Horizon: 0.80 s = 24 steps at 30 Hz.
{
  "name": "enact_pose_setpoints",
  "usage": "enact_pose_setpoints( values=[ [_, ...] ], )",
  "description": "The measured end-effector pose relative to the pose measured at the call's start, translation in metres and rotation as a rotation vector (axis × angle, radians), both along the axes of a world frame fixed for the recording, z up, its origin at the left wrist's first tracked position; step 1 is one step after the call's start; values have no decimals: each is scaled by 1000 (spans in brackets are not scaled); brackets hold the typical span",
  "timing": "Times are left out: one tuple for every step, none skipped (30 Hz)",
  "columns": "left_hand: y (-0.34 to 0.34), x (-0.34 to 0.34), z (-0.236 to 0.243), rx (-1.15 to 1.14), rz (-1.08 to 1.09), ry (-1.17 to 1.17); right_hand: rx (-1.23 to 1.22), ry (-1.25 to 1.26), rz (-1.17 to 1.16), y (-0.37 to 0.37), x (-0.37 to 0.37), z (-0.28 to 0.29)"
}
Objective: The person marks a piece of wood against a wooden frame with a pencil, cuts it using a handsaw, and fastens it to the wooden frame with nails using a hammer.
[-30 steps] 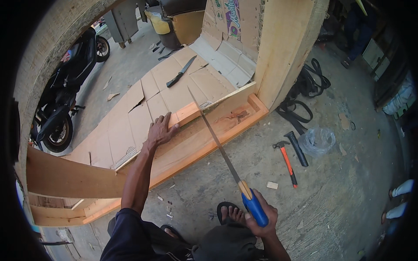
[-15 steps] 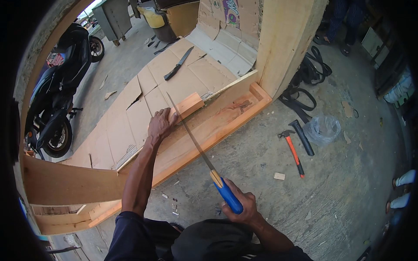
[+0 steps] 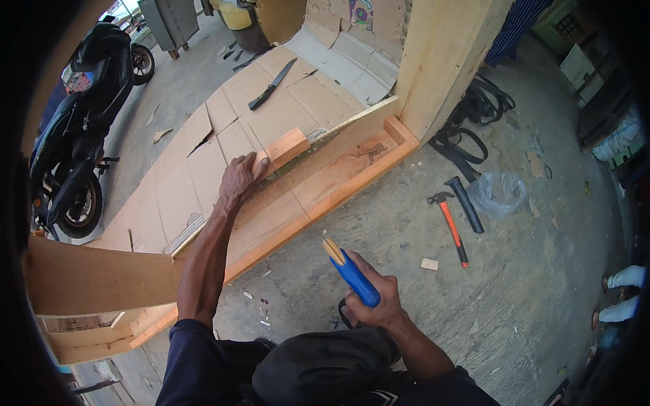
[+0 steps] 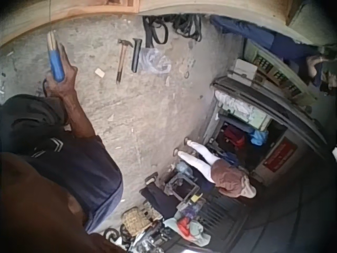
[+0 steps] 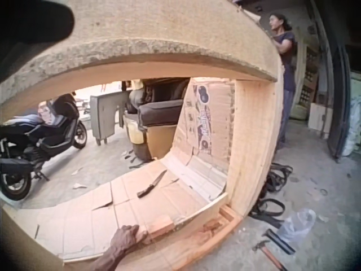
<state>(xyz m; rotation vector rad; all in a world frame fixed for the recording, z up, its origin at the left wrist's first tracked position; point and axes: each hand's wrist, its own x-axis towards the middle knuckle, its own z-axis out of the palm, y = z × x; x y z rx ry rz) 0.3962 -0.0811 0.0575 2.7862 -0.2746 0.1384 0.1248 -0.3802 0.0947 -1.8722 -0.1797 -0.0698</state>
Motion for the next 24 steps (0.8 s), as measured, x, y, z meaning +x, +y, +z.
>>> enact_pose_setpoints(
  values=[
    [1, -1, 1, -6, 0, 21, 24, 121, 37, 1, 14, -3],
    [4, -2, -1, 0, 0, 22, 34, 93, 46, 3, 17, -8],
    [6, -1, -3, 7, 5, -7, 40, 87, 50, 1, 12, -11],
    [8, -1, -6, 13, 10, -35, 31, -43, 47, -2, 0, -16],
    [11, -1, -6, 27, 14, -41, 29, -172, 43, 1, -2, -15],
    [12, -2, -7, 36, 29, -6, 43, -177, 46, 6, 3, -16],
    [16, -1, -6, 45, 45, 30, 52, -175, 47, 13, 10, -15],
    [11, -1, -6, 46, 19, 2, 33, -153, 35, 15, 12, -6],
    [6, -6, -5, 36, 10, 29, 22, -126, 26, 22, 24, -1],
    [4, -6, -2, 38, -10, 19, 73, -7, 13, 34, 52, 0],
    [8, -2, 1, 48, -19, -8, 131, 96, 9, 43, 71, -1],
    [9, 0, -2, 65, -19, -29, 129, 96, 10, 44, 64, -2],
    [8, 0, -4, 62, -18, -30, 87, 67, -6, 43, 46, -5],
    [7, -1, -6, 79, 1, -33, 49, 26, -15, 40, 30, -8],
    [8, -3, -7, 98, 12, -30, 38, 22, -10, 30, 1, -13],
    [7, -2, -6, 104, 9, -17, 25, 12, -7, 20, -17, -14],
    [9, -3, -10, 109, 11, -25, 30, 4, -6, 24, -15, -12],
    [10, -3, -14, 110, 13, -64, 5, -46, -27, 29, -14, -9],
    [13, -1, -16, 112, 16, -104, -19, -97, -48, 35, -11, -9],
    [-2, -1, -11, 100, -3, -34, 26, -17, -97, 44, 8, -4],
    [7, -3, -12, 109, -10, -25, 48, 66, -78, 68, 38, 0],
    [13, -2, -13, 105, -7, -31, 58, 141, -58, 80, 58, 2],
    [15, -1, -13, 100, 7, -43, 52, 137, -57, 78, 55, -4],
    [10, 0, -14, 87, 13, -75, 34, 60, -56, 73, 48, -12]
  ],
)
